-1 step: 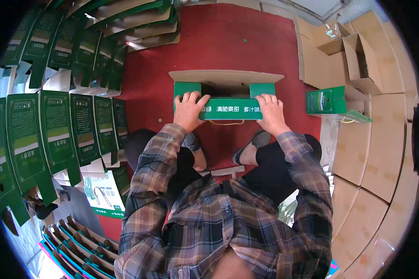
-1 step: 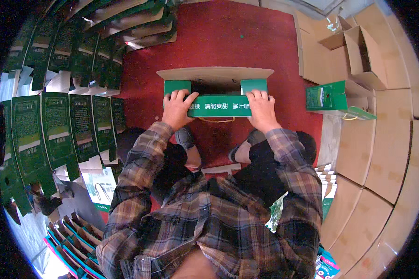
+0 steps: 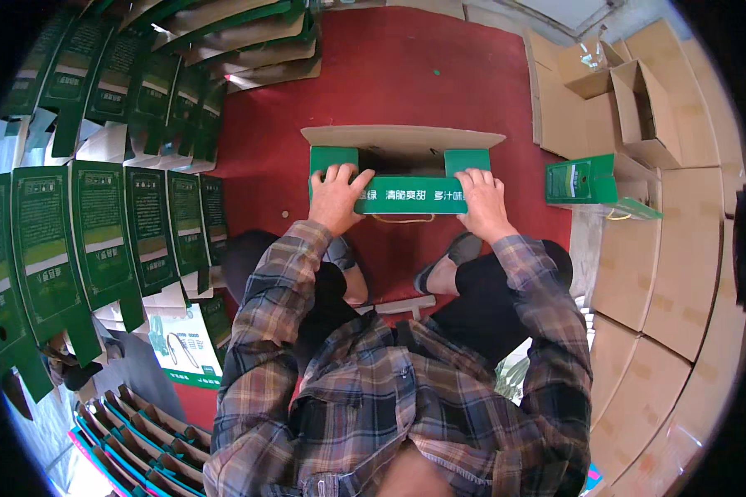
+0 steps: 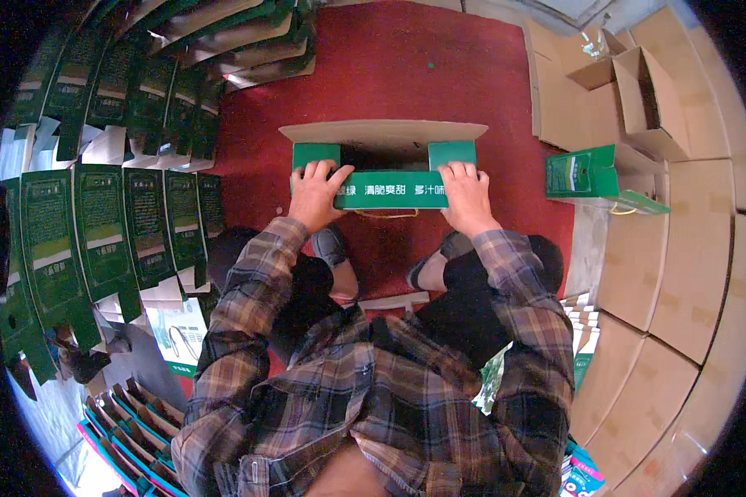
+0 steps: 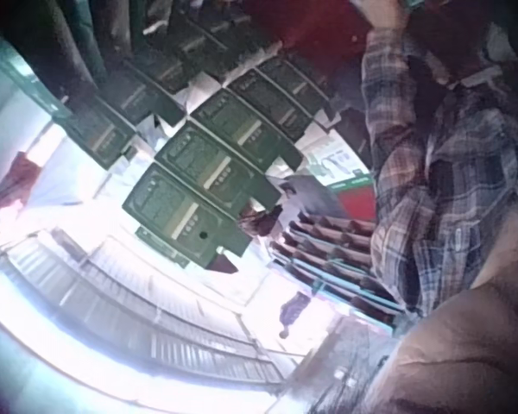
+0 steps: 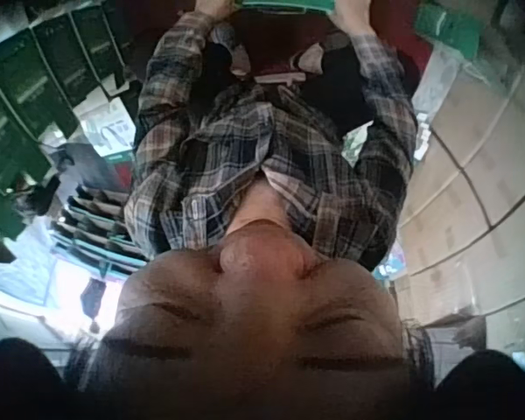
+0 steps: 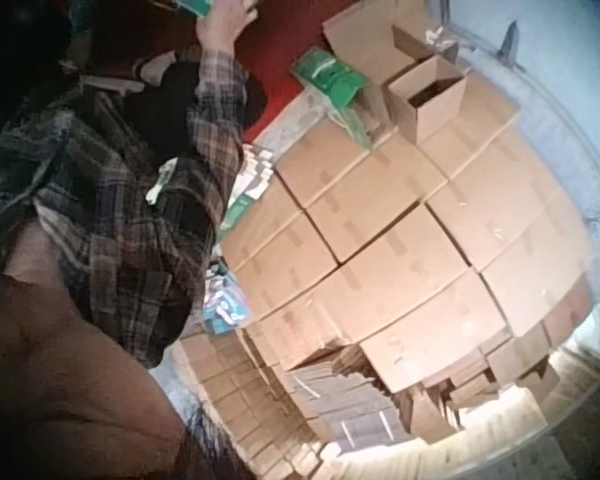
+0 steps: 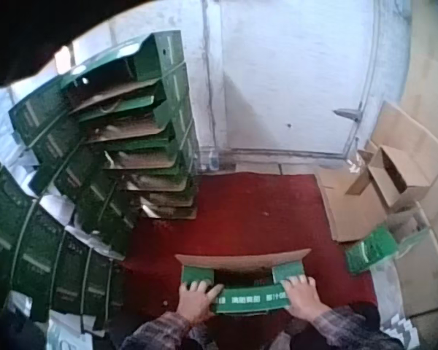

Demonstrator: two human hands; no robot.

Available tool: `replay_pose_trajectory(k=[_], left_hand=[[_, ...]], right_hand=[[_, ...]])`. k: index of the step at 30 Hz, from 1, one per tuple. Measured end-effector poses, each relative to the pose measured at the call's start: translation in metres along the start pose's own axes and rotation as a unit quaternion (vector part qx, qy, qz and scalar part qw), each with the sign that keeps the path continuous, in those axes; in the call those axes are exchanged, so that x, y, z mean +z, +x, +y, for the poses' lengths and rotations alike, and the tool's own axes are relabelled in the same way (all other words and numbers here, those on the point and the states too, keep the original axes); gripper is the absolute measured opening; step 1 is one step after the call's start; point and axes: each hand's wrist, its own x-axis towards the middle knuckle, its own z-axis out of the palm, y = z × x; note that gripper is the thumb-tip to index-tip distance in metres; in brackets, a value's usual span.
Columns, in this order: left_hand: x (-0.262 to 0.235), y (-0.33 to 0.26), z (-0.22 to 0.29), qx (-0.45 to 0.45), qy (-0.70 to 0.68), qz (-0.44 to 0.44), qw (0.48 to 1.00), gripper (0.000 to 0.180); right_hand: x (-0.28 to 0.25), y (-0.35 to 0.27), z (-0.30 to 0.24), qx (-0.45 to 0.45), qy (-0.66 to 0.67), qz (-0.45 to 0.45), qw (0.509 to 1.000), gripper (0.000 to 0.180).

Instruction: The person assembles cardboard boxes by folding flat carton blanks by hand and places the assembled boxes onto a stack.

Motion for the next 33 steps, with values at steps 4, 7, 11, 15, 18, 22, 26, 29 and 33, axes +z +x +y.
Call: replay_pose_trajectory(k=[4, 7, 11, 15, 18, 22, 26, 29, 33], left_hand=[[0.001, -0.001, -0.003, 0.000, -0.013, -0.003, 1.000, 0.072], [0.001, 0.000, -0.004, -0.005, -0.022, -0.018, 1.000, 0.075], [0.004, 0.000, -0.005, 0.002, -0.033, -0.013, 0.999, 0.079], [0.006, 0.002, -0.008, 0.022, -0.031, -0.006, 0.999, 0.082], [0.004, -0.001, -0.011, 0.025, -0.017, -0.015, 0.999, 0.085], [0.010, -0.005, -0.007, 0.043, -0.003, 0.003, 0.999, 0.085], [0.010, -0.002, 0.000, 0.065, -0.041, -0.014, 0.997, 0.087], [0.031, 0.000, 0.002, 0.031, -0.012, 0.018, 0.999, 0.075], [0.026, 0.002, 0.004, 0.004, -0.024, -0.046, 0.999, 0.064]], right_hand=[[0.003, 0.000, 0.001, -0.015, 0.014, 0.009, 1.000, 0.063], [0.004, -0.001, 0.002, -0.023, 0.009, 0.013, 1.000, 0.069], [-0.001, -0.003, -0.002, -0.025, 0.000, -0.020, 0.999, 0.079], [-0.002, -0.003, -0.004, -0.030, -0.007, -0.043, 0.999, 0.087], [0.002, 0.000, -0.008, -0.055, -0.043, -0.089, 0.994, 0.087], [0.008, 0.001, -0.015, -0.041, -0.084, -0.104, 0.990, 0.088], [0.014, -0.002, -0.014, -0.009, -0.075, -0.094, 0.993, 0.088], [0.008, -0.001, -0.020, -0.035, -0.078, -0.094, 0.992, 0.089], [-0.009, 0.002, -0.027, 0.003, -0.033, -0.154, 0.988, 0.091]])
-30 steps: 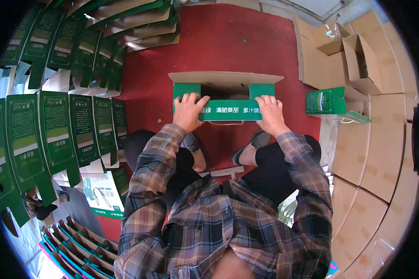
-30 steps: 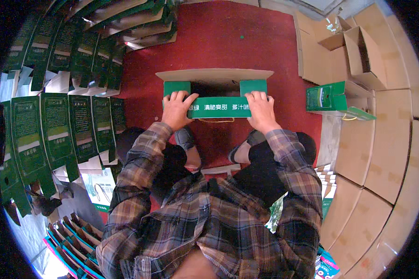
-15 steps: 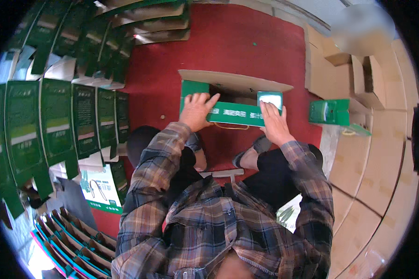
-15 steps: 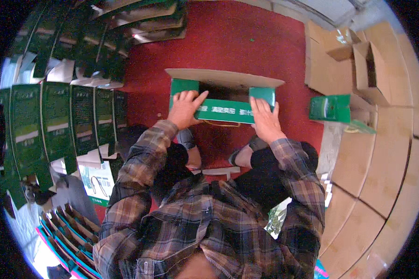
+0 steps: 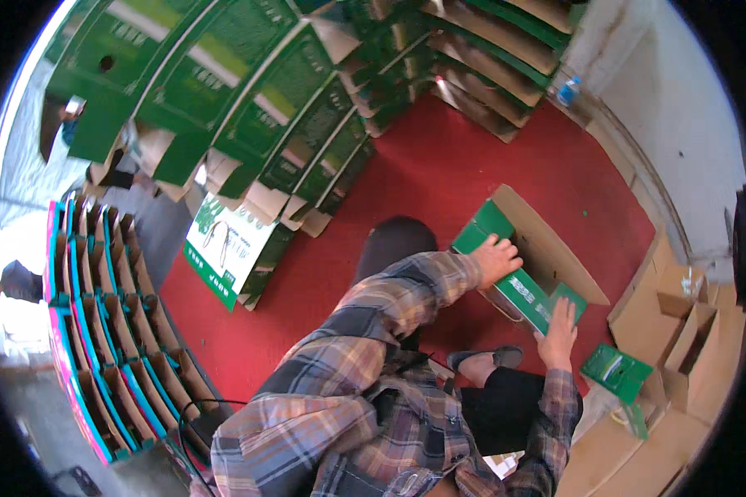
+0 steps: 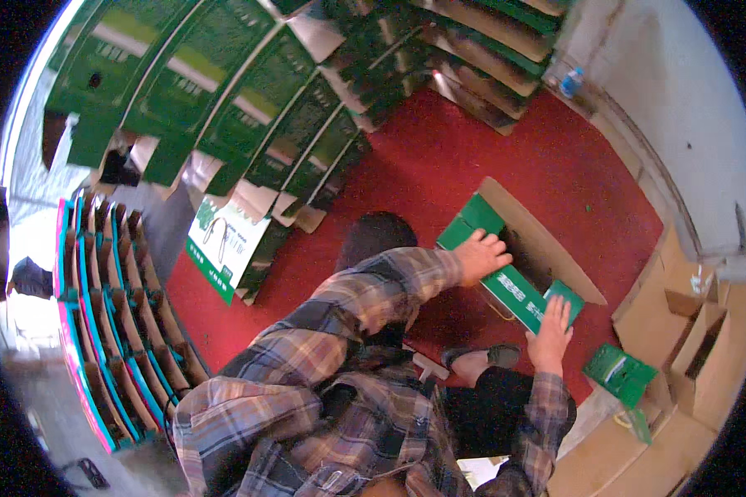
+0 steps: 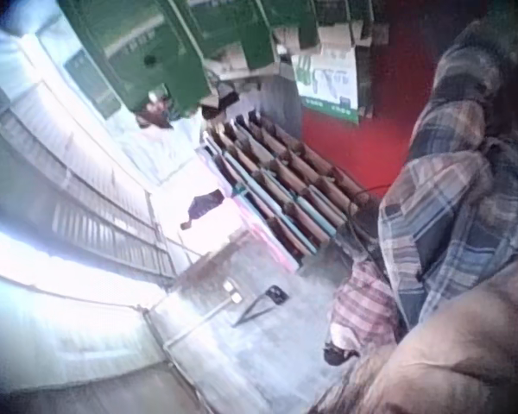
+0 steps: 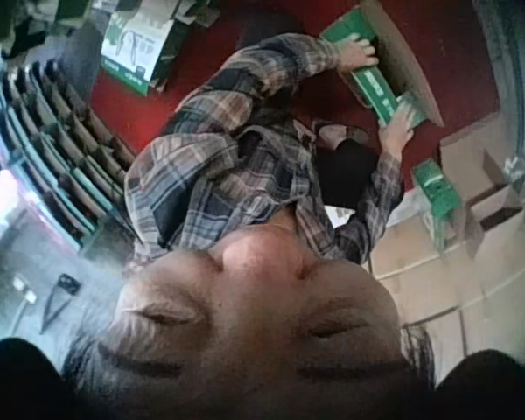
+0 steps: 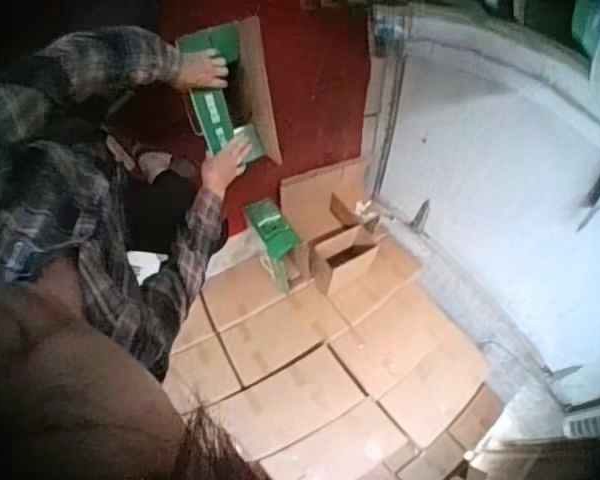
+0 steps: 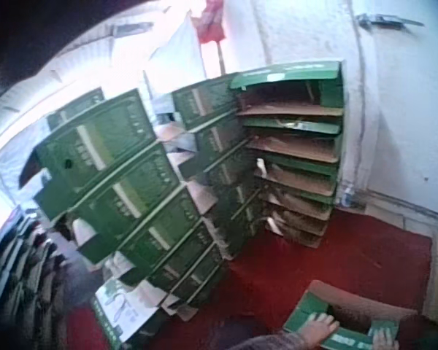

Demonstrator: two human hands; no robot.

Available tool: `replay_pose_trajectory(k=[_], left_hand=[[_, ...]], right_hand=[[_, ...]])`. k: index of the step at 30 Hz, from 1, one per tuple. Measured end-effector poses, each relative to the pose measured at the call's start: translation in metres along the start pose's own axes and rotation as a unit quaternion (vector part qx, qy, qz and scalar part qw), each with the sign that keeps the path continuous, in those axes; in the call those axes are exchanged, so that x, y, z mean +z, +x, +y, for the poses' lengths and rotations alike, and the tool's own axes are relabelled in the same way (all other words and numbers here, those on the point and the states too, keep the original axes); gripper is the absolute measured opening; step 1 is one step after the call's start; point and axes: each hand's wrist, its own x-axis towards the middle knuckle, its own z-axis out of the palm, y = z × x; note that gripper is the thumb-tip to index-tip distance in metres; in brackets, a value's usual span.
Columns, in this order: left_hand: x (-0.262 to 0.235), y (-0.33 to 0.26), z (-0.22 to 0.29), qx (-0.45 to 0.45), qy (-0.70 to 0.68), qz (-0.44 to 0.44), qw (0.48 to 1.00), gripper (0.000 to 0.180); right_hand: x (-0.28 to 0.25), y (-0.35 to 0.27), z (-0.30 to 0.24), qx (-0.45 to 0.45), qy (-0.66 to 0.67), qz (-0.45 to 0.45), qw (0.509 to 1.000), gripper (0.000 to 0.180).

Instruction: The person assembles cardboard boxes by folding flat carton blanks by hand and places the assembled boxes onto a stack.

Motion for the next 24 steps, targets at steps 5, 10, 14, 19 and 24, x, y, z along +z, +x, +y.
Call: replay_pose_trajectory(k=[5, 10, 14, 19, 24], left_hand=[[-0.006, 0.008, 0.008, -0.009, 0.001, 0.027, 1.000, 0.063], [-0.044, 0.007, 0.020, -0.050, -0.024, 0.103, 0.993, 0.068], [-0.100, 0.008, 0.034, -0.075, -0.111, 0.249, 0.959, 0.076], [-0.193, -0.020, 0.056, -0.114, -0.183, 0.414, 0.884, 0.087], [-0.272, -0.083, 0.062, -0.106, -0.247, 0.525, 0.808, 0.089]], right_hand=[[0.002, -0.004, 0.067, -0.049, 0.094, 0.100, 0.989, 0.073], [-0.011, -0.028, 0.129, 0.020, 0.232, 0.201, 0.951, 0.048], [0.002, -0.042, 0.159, 0.095, 0.293, 0.148, 0.940, 0.043], [-0.007, -0.038, 0.133, 0.025, 0.264, 0.148, 0.953, 0.042], [0.002, -0.034, 0.135, 0.033, 0.289, 0.130, 0.948, 0.042]])
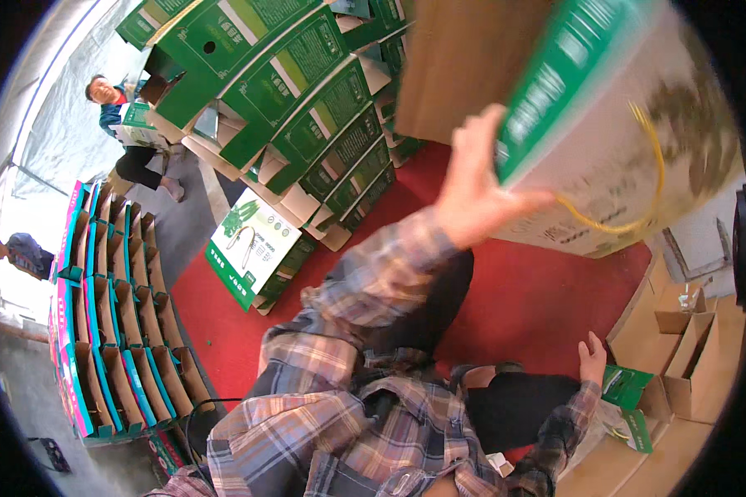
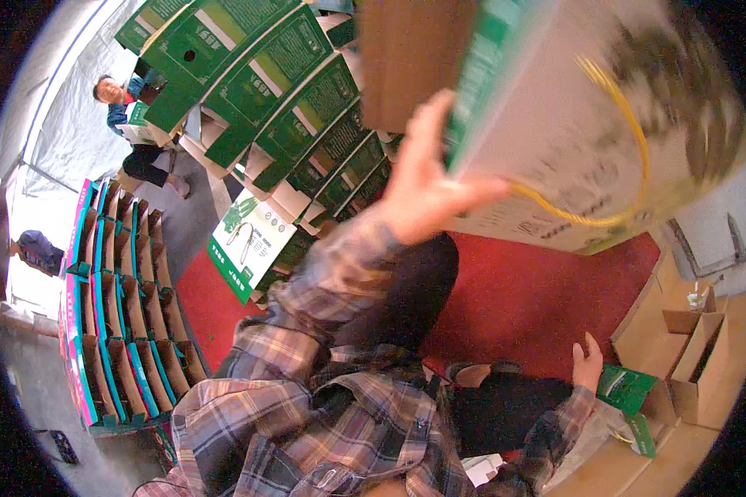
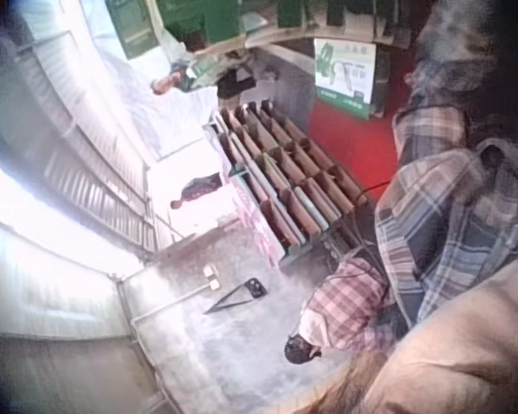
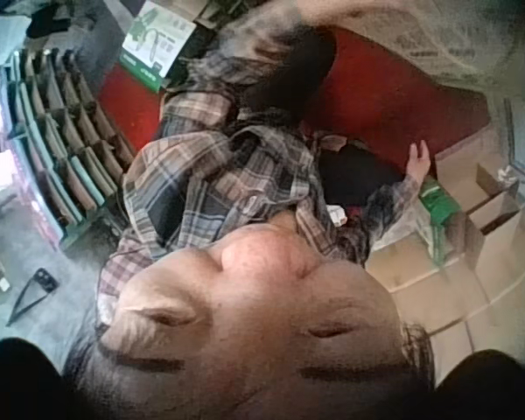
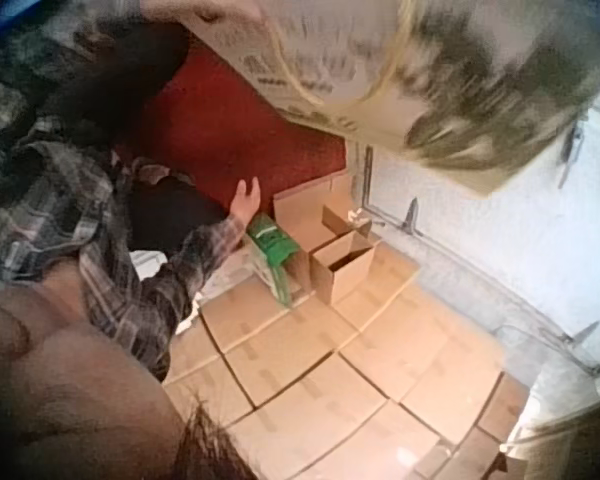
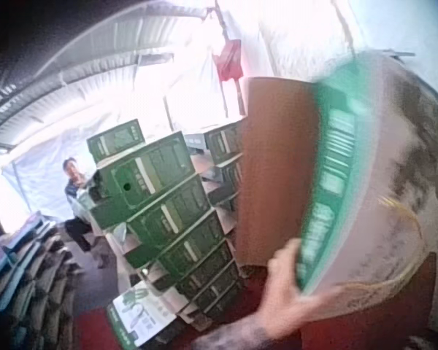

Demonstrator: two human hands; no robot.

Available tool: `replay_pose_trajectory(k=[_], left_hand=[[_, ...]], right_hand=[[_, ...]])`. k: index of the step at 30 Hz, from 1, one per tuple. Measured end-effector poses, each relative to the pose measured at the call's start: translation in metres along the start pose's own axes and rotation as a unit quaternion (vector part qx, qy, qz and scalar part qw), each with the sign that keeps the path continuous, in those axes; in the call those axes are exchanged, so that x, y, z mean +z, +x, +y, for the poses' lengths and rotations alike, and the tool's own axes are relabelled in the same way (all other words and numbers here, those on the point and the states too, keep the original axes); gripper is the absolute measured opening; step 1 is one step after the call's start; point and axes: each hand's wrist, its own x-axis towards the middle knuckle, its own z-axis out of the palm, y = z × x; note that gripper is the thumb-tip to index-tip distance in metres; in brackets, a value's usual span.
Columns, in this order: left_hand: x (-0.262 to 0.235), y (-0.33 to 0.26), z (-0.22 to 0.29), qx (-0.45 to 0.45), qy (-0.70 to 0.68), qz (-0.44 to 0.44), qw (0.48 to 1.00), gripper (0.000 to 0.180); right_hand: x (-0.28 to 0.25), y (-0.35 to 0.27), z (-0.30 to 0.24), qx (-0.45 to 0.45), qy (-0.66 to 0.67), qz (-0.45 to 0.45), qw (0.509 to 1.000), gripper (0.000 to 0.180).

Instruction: The person assembles cardboard boxes by folding flat carton blanks by hand and places the assembled boxes onto a stack.

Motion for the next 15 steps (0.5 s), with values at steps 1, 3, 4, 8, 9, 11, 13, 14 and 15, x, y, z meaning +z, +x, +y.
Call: replay_pose_trajectory(k=[1, 3, 4, 8, 9, 11, 13, 14, 15], left_hand=[[-0.021, 0.000, 0.004, -0.034, -0.060, 0.018, 0.997, 0.088], [-0.071, -0.002, 0.032, -0.111, -0.210, 0.034, 0.971, 0.080], [-0.096, -0.004, 0.050, -0.101, -0.203, 0.049, 0.973, 0.067], [-0.236, -0.060, 0.031, 0.023, 0.079, 0.271, 0.959, 0.036], [-0.248, -0.066, 0.060, -0.056, -0.114, 0.345, 0.930, 0.042], [-0.300, -0.094, 0.095, -0.049, -0.229, 0.298, 0.925, 0.053], [-0.321, -0.105, 0.104, -0.048, -0.076, 0.457, 0.885, 0.060], [-0.338, -0.116, 0.101, -0.053, -0.078, 0.458, 0.884, 0.060], [-0.359, -0.130, 0.094, -0.052, -0.108, 0.464, 0.878, 0.061]], right_hand=[[0.002, 0.001, 0.006, -0.004, 0.012, -0.004, 1.000, 0.042], [0.003, 0.007, 0.021, -0.009, 0.026, -0.008, 1.000, 0.042], [0.002, 0.009, 0.033, -0.004, 0.050, -0.009, 0.999, 0.043], [0.000, 0.006, 0.019, 0.005, 0.076, -0.028, 0.997, 0.044], [-0.002, 0.004, 0.023, 0.008, 0.073, -0.034, 0.997, 0.044], [0.000, 0.012, 0.023, 0.027, 0.103, -0.048, 0.993, 0.044], [0.001, 0.012, 0.029, 0.060, 0.100, -0.047, 0.992, 0.044], [-0.002, 0.014, 0.039, 0.068, 0.102, -0.050, 0.991, 0.047], [-0.005, 0.016, 0.056, 0.077, 0.104, -0.051, 0.990, 0.050]])
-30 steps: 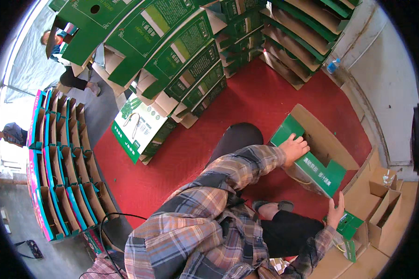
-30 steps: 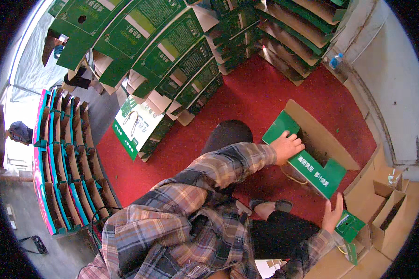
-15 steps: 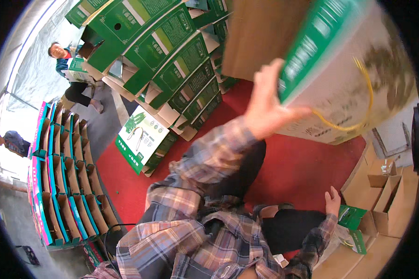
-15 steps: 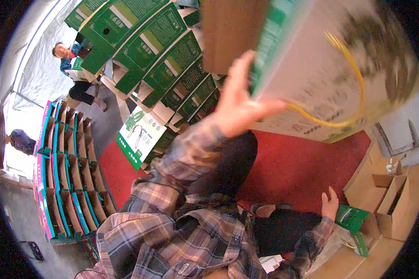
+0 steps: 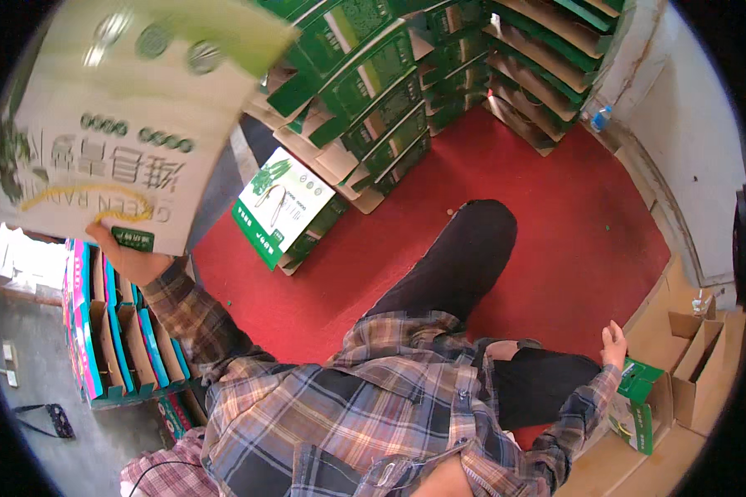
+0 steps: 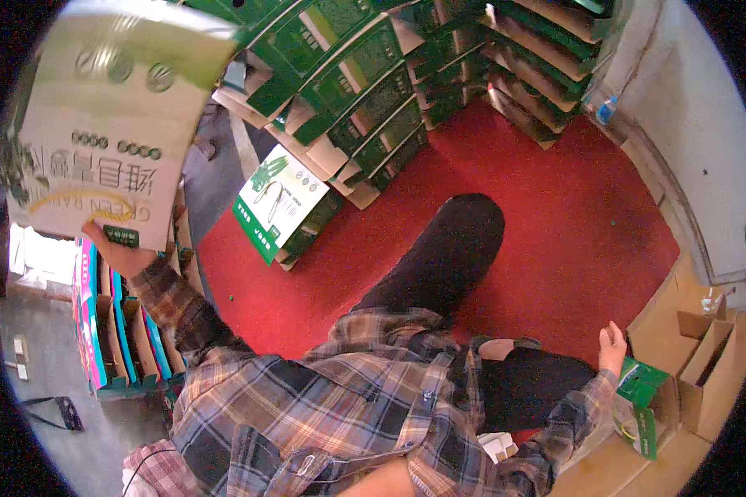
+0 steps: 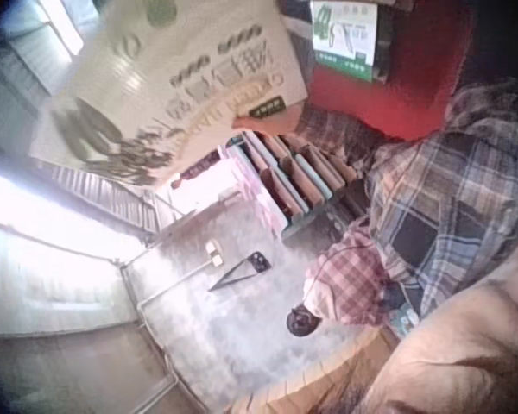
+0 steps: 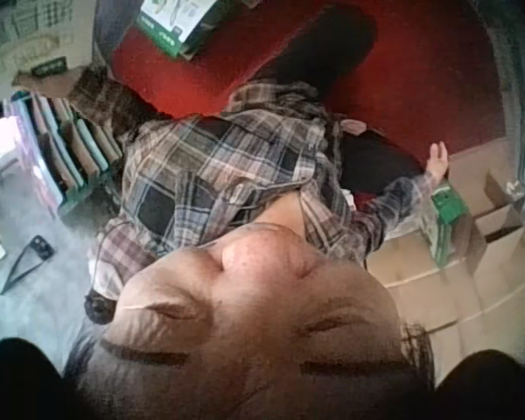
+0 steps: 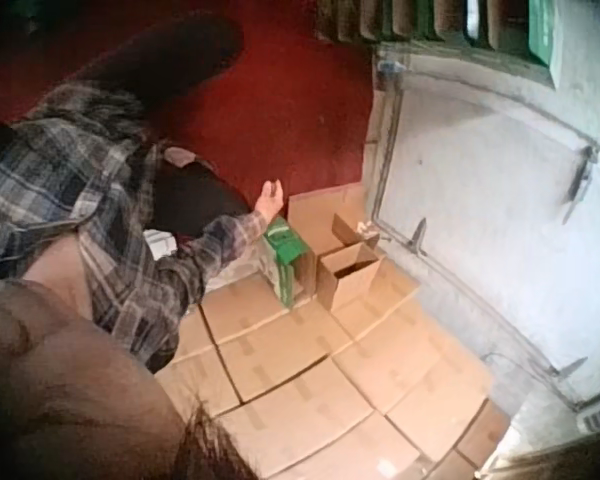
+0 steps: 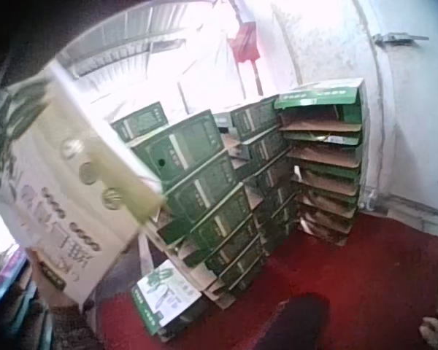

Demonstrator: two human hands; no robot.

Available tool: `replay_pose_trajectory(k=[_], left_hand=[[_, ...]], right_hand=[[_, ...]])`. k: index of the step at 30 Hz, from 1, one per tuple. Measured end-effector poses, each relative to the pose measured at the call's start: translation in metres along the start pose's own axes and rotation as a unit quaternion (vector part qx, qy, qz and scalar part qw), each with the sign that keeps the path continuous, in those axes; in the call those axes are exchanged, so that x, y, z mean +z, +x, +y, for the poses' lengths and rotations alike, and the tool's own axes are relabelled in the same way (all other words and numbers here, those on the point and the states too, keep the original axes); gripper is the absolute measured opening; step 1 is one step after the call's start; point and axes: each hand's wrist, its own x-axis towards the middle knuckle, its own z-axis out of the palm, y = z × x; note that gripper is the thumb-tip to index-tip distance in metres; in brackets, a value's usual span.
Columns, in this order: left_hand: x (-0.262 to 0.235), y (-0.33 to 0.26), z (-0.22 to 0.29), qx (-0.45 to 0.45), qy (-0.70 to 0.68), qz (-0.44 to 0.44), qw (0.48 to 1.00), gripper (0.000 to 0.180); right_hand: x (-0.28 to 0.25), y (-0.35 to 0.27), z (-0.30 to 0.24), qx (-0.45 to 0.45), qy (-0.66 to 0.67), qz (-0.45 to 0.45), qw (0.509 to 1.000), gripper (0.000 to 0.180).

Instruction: The person assembles cardboard boxes by folding flat carton blanks by hand and places the assembled boxes onto a stack.

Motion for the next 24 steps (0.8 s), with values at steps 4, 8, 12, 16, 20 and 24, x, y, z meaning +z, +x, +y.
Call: replay_pose_trajectory(k=[4, 8, 12, 16, 20, 24], left_hand=[[-0.095, 0.022, 0.009, 0.021, 0.007, 0.054, 0.998, 0.064], [-0.166, 0.026, 0.014, 0.147, 0.173, 0.143, 0.963, 0.063], [-0.249, 0.038, -0.037, -0.002, -0.071, 0.123, 0.990, 0.061], [-0.329, 0.041, -0.094, -0.027, 0.073, 0.234, 0.969, 0.051], [-0.394, 0.052, -0.175, -0.131, 0.123, 0.183, 0.967, 0.035], [-0.401, 0.059, -0.255, -0.233, 0.100, 0.137, 0.958, 0.026]], right_hand=[[0.004, 0.007, -0.005, 0.029, -0.001, 0.009, 1.000, 0.049], [0.018, 0.004, -0.035, 0.097, -0.014, -0.002, 0.995, 0.047], [-0.011, 0.022, 0.017, 0.070, 0.007, 0.012, 0.997, 0.046], [-0.005, 0.010, 0.004, 0.080, 0.040, 0.051, 0.995, 0.046], [-0.018, -0.021, -0.028, 0.138, 0.073, 0.097, 0.983, 0.046], [-0.050, -0.039, 0.012, 0.107, 0.079, 0.150, 0.980, 0.048]])
